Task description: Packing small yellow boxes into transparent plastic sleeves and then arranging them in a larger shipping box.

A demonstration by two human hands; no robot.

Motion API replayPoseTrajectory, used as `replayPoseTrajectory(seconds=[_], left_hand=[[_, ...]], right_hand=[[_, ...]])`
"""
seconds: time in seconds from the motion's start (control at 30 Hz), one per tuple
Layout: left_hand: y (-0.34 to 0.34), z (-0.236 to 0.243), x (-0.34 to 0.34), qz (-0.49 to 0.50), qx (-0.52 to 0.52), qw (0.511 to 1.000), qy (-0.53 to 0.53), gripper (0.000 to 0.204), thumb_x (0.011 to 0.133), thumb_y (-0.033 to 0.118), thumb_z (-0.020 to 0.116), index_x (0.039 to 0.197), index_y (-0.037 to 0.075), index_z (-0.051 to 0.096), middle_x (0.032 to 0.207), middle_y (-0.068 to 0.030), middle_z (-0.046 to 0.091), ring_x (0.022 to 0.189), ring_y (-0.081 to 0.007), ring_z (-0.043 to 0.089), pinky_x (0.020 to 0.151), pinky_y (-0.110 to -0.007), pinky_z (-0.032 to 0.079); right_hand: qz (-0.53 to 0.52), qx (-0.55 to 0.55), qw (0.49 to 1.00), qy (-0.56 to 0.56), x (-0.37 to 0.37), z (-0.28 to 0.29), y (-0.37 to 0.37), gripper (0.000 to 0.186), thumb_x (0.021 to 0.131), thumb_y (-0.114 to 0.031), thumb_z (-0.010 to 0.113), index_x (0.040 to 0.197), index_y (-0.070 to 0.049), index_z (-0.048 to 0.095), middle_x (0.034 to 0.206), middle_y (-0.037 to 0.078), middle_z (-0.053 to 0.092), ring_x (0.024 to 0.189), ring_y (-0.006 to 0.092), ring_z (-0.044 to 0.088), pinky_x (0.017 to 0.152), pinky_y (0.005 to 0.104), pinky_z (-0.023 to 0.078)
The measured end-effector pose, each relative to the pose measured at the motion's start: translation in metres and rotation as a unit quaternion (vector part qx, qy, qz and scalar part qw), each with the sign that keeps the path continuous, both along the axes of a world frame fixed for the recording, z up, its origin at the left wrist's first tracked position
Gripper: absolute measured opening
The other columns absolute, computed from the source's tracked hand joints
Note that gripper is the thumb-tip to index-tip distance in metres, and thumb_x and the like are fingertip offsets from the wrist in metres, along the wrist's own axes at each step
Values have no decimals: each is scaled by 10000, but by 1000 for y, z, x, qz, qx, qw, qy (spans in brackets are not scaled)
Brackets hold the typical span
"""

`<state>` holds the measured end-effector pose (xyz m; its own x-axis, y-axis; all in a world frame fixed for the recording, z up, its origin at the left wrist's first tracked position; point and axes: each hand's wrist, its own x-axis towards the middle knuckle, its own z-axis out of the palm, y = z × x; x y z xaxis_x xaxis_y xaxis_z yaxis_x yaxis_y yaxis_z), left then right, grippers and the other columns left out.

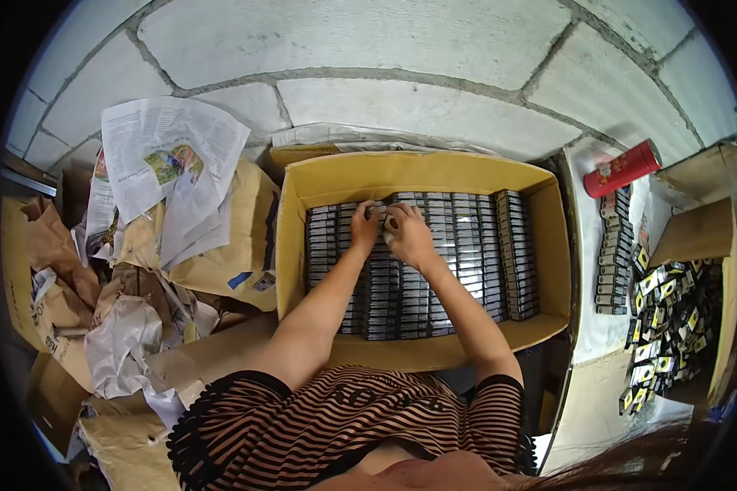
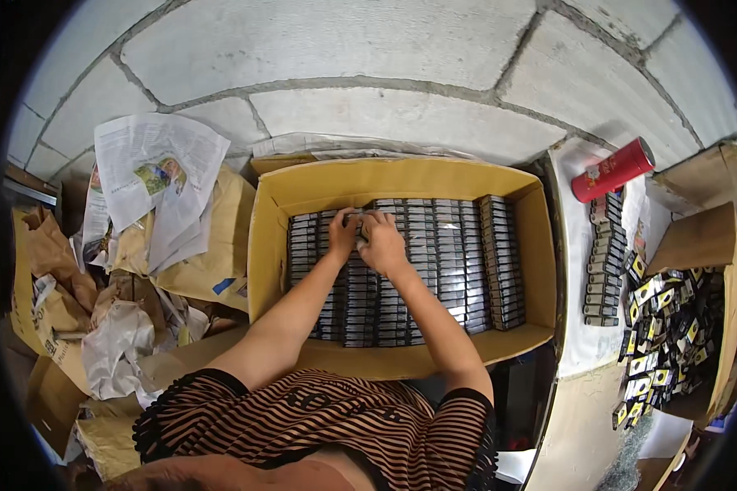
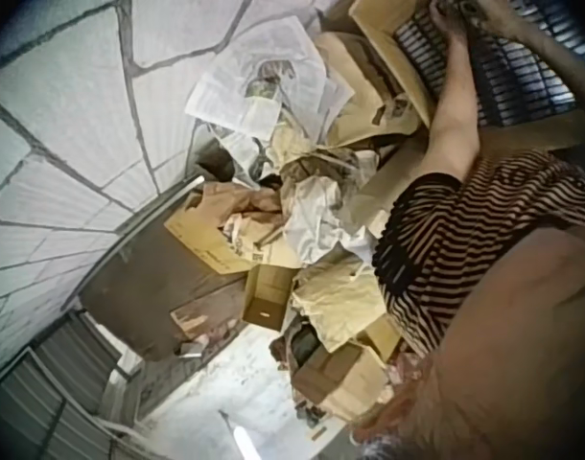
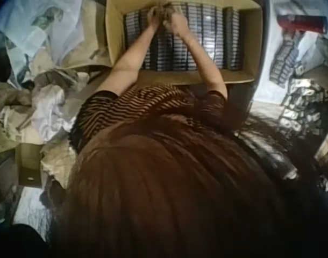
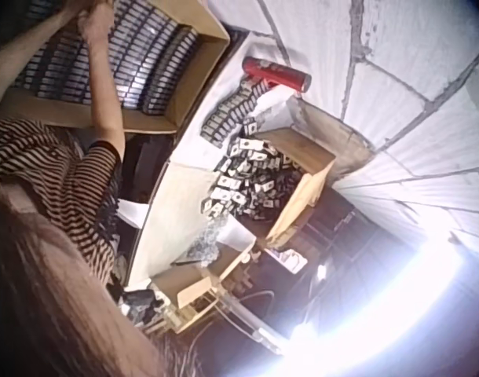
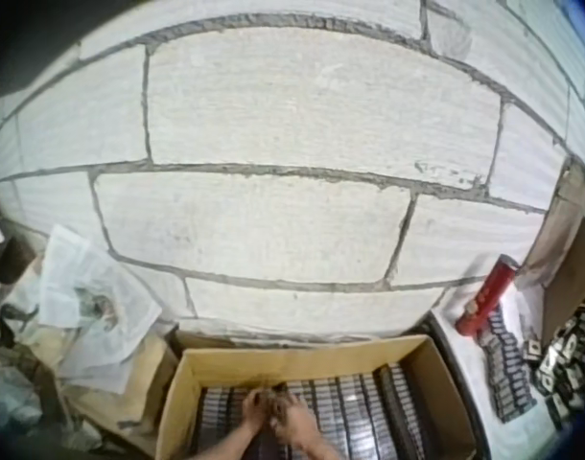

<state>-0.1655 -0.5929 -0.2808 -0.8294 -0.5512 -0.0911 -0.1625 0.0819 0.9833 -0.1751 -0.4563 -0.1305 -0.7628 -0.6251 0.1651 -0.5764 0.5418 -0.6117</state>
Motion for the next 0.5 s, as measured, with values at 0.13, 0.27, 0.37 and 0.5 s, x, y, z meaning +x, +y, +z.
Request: replayPoseTrajectory(seconds=[0.13, 0.27, 0.37, 0.5], left_hand=[[3, -19, -10, 43, -13, 999, -7, 273, 897, 208, 604, 1090, 15, 609, 1044, -181, 649, 996, -310, 613, 872, -380, 455], [7, -19, -8, 59, -32, 998, 15, 246, 875, 193, 629, 1051, 22, 619, 990, -169, 658, 949, -312, 622, 838, -379, 463], [6, -14, -6, 70, -53, 996, -1, 234, 867, 183, 641, 1043, 30, 623, 980, -167, 657, 934, -312, 623, 829, -379, 466], [5, -19, -8, 70, -24, 997, 13, 225, 859, 181, 657, 1028, 36, 628, 965, -167, 656, 922, -318, 622, 818, -385, 470]], right_hand=[[60, -13, 998, 21, -10, -14, 3, 542, 652, 96, 582, 1176, -46, 575, 1283, 148, 522, 1154, 371, 494, 971, 420, 449], [35, -2, 999, 2, -35, -34, 25, 590, 629, 128, 585, 1189, -54, 575, 1264, 159, 531, 1165, 376, 486, 973, 421, 452], [34, 18, 999, 28, -50, -39, 28, 588, 635, 85, 635, 1203, -49, 567, 1230, 161, 556, 1138, 356, 517, 941, 420, 472], [-40, 107, 992, -58, -61, -52, 34, 463, 685, -40, 753, 1123, -19, 605, 888, 143, 661, 820, 351, 627, 779, 407, 509]])
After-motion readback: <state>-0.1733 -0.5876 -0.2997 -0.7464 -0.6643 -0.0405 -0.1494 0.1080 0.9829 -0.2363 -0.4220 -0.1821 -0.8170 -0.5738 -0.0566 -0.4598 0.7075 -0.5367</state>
